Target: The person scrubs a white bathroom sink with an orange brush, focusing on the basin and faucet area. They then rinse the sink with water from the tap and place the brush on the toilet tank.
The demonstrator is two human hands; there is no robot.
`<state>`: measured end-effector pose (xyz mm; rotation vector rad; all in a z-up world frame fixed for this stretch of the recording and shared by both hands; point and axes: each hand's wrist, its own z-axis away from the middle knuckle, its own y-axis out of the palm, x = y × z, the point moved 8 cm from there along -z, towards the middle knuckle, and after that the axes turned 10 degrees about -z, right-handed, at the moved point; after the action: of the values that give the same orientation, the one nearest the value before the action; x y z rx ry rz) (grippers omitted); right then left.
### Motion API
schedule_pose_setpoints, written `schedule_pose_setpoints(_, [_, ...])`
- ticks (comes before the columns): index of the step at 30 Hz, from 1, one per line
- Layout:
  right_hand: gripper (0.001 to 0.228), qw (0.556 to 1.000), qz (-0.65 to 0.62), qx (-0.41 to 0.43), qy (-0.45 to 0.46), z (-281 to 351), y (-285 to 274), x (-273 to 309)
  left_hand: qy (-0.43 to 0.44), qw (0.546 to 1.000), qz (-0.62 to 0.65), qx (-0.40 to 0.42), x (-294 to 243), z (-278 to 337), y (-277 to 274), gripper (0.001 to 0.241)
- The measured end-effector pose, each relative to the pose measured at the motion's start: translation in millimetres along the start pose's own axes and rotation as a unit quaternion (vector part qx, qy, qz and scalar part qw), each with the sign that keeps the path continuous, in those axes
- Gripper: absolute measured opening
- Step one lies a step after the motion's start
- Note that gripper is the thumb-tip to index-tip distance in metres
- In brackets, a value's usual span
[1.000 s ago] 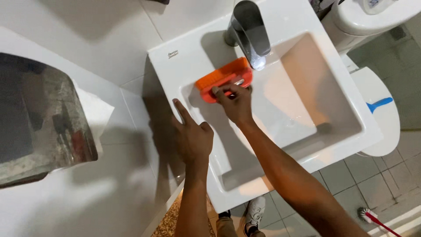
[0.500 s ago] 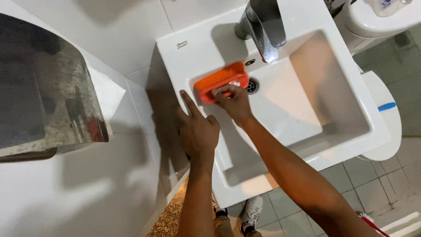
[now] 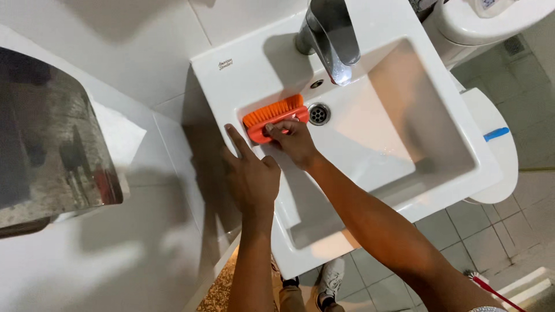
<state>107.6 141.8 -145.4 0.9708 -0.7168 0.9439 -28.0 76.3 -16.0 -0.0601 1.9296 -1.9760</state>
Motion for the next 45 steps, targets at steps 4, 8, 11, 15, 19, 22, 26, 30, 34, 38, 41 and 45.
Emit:
schedule_pose_setpoints(4, [0.014, 1.000, -0.009, -0.029, 0.007, -10, -14, -5, -0.006, 1.000, 0.014, 0.010, -3, 2, -4, 0.094])
schedule_pose_setpoints(8, [0.015, 0.998, -0.029, -0.063, 0.007, -32, -46, -16, -0.008, 0.999, 0.027, 0.024, -7, 6, -15, 0.098])
schedule_pose_setpoints(11, [0.020, 0.995, -0.067, -0.071, 0.014, -44, -53, -43, -0.015, 1.000, 0.014, 0.016, -3, 4, -12, 0.098])
schedule_pose_setpoints(15, [0.028, 0.995, -0.067, -0.060, 0.047, -15, -21, -10, -0.004, 1.000, 0.006, 0.008, -4, 1, -7, 0.098])
schedule_pose_setpoints(19, [0.034, 0.994, -0.016, -0.104, 0.031, -8, -34, 15, -0.014, 0.999, 0.016, 0.031, -6, 5, -12, 0.101])
schedule_pose_setpoints(22, [0.034, 0.993, -0.040, -0.097, 0.057, -31, -48, -34, -0.007, 1.000, 0.004, -0.002, -4, 4, -8, 0.099])
schedule_pose_setpoints(26, [0.030, 0.997, -0.018, -0.006, 0.081, 9, 7, 0, 0.006, 0.999, 0.017, -0.032, -3, 0, -3, 0.099])
schedule_pose_setpoints(30, [0.026, 0.996, -0.022, -0.046, 0.070, -10, -27, -7, -0.006, 1.000, 0.003, -0.004, -2, 4, -5, 0.099])
schedule_pose_setpoints(34, [0.026, 0.995, -0.020, -0.092, 0.044, -58, -85, -41, 0.000, 1.000, 0.015, 0.001, -2, 4, -3, 0.101])
schedule_pose_setpoints(38, [0.023, 0.985, -0.041, -0.166, 0.022, -48, -99, -3, 0.010, 1.000, 0.025, -0.001, -2, -2, -1, 0.101])
schedule_pose_setpoints(41, [0.031, 0.981, -0.029, -0.192, -0.025, -36, -98, 11, -0.003, 1.000, 0.006, 0.011, 0, 2, -1, 0.102])
schedule_pose_setpoints(45, [0.035, 0.985, -0.068, -0.158, 0.020, -25, -75, 12, 0.003, 0.999, 0.032, 0.004, -4, 4, -10, 0.101])
